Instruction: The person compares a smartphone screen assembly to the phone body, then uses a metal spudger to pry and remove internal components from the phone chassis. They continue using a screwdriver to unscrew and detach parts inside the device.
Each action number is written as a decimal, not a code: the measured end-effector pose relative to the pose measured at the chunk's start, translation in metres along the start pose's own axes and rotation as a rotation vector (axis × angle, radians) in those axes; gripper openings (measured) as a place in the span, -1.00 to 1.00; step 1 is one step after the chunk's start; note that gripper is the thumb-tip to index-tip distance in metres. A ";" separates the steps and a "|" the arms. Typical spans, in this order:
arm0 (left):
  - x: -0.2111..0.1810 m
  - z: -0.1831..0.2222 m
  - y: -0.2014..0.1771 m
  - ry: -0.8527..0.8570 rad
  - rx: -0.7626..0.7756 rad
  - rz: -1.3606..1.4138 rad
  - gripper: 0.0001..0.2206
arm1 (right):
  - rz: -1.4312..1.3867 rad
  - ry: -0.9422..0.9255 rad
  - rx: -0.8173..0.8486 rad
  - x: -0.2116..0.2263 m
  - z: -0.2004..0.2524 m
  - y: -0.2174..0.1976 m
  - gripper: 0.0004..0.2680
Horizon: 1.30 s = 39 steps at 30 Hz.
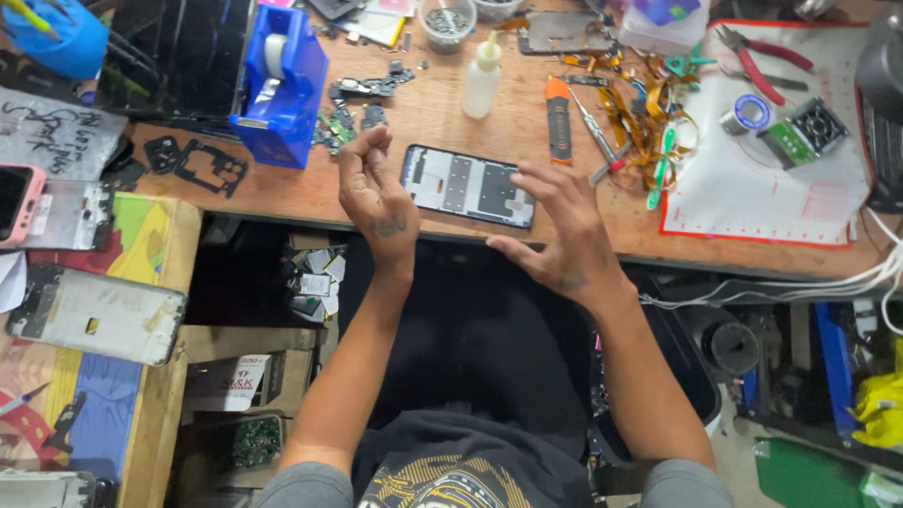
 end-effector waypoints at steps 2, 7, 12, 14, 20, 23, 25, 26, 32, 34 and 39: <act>0.004 0.000 -0.002 -0.056 -0.013 0.112 -0.79 | 0.037 0.010 0.090 -0.003 -0.018 0.011 -0.48; 0.000 0.000 -0.006 -0.086 0.017 0.148 -0.82 | 0.047 0.195 0.218 -0.015 -0.029 0.027 -0.45; -0.017 0.002 -0.008 0.153 0.120 -0.320 -0.81 | 0.047 0.090 0.069 -0.023 -0.017 0.034 -0.49; -0.021 0.002 -0.007 0.231 0.172 -0.381 -0.81 | 0.003 0.186 -0.009 -0.031 -0.011 0.033 -0.57; -0.024 0.001 -0.007 0.271 0.277 -0.391 -0.79 | 0.273 0.300 -0.188 -0.076 -0.008 -0.005 -0.84; -0.025 0.003 -0.010 0.302 0.357 -0.412 -0.74 | 0.322 0.415 -0.120 -0.089 -0.009 -0.025 -0.85; -0.026 0.003 -0.011 0.318 0.435 -0.427 -0.70 | 0.249 0.514 -0.108 -0.092 -0.007 -0.032 -0.90; -0.026 0.002 -0.012 0.344 0.478 -0.434 -0.68 | 0.210 0.491 -0.083 -0.091 -0.005 -0.034 -0.90; -0.030 0.000 -0.011 0.472 0.703 -0.548 -0.46 | 0.286 0.188 0.150 -0.077 0.014 -0.034 -0.84; -0.031 0.001 -0.010 0.479 0.726 -0.620 -0.40 | 0.308 0.172 0.131 -0.078 0.015 -0.037 -0.83; -0.030 0.001 -0.005 0.518 0.783 -0.674 -0.25 | 0.266 0.164 0.175 -0.086 0.013 -0.045 -0.90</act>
Point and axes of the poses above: each hand's wrist, its own z-axis away from the middle knuckle, its own y-axis out of the palm, x = y × z, the point moved 1 cm from there along -z, towards the middle knuckle, and after that the axes turned 4 degrees about -z, right-handed, at the moved point
